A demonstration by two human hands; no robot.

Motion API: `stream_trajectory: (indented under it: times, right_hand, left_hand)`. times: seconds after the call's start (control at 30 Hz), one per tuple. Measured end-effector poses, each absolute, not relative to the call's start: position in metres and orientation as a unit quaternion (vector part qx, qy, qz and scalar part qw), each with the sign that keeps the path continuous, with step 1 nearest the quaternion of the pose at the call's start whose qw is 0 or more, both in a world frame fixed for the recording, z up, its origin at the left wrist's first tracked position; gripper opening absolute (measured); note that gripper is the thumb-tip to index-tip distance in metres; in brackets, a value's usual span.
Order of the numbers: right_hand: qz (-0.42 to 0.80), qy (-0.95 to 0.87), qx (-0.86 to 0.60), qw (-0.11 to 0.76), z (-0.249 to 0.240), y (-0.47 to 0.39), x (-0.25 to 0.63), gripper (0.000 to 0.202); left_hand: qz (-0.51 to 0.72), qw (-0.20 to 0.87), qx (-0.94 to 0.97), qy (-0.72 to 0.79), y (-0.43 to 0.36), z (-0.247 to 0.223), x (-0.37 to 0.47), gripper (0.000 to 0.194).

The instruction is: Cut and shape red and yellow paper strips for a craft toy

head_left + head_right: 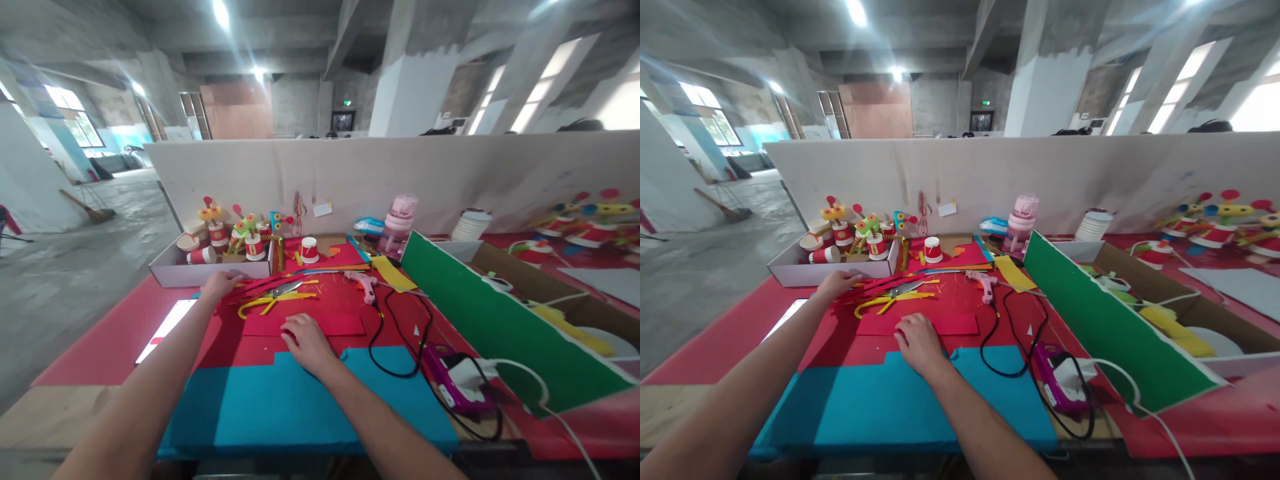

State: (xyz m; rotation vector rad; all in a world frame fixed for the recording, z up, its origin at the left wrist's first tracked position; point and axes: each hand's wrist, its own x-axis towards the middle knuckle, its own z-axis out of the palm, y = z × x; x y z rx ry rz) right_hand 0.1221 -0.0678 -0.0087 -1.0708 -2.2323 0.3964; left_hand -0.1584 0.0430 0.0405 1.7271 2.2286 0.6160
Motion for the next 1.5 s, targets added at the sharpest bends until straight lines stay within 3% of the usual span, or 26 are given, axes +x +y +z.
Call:
stream_trajectory:
  times: [0.17, 0.3, 0.53, 0.87, 1.03, 1.13, 1.2, 1.27, 1.4, 1.5]
  right_hand:
    - [0.15, -0.846, -0.404, 0.312, -0.01, -0.067, 0.124, 0.02]
    - [0.148, -0.85, -0.404, 0.305, -0.009, -0.067, 0.124, 0.02]
    - [0.148, -0.852, -0.407, 0.295, -0.007, -0.068, 0.125, 0.019]
    - [0.149, -0.853, -0.397, 0.306, -0.013, -0.067, 0.123, 0.019]
    - [0.221, -0.81, -0.386, 0.384, -0.005, -0.064, 0.122, 0.021]
    - [0.445, -0.683, -0.352, 0.46, 0.014, -0.055, 0.113, 0.037]
    - [0.633, -0.549, -0.314, 0.447, 0.025, -0.048, 0.104, 0.047]
    - [0.724, -0.434, -0.292, 0.45, 0.029, -0.04, 0.096, 0.049]
    - [0.712, -0.363, -0.294, 0.524, 0.019, -0.031, 0.092, 0.042]
    - [0.684, -0.397, -0.301, 0.533, 0.011, -0.031, 0.096, 0.03]
  left_hand:
    - [0.077, 0.023, 0.635, 0.768, 0.044, 0.046, -0.15, 0.03]
    - [0.057, -0.011, 0.672, 0.738, 0.038, 0.048, -0.14, 0.03]
    - [0.09, -0.145, 0.776, 0.607, 0.017, 0.06, -0.133, 0.036]
    - [0.166, -0.305, 0.725, 0.594, -0.02, 0.098, -0.172, 0.03]
    - [0.254, -0.306, 0.683, 0.613, -0.052, 0.1, -0.18, 0.03]
    - [0.281, -0.265, 0.697, 0.605, -0.072, 0.077, -0.164, 0.029]
    - [0.271, -0.249, 0.713, 0.596, -0.083, 0.059, -0.149, 0.029]
    - [0.258, -0.239, 0.725, 0.592, -0.089, 0.043, -0.134, 0.029]
    - [0.236, -0.177, 0.771, 0.564, -0.094, 0.026, -0.114, 0.025]
    - [0.246, -0.103, 0.775, 0.573, -0.096, 0.023, -0.104, 0.025]
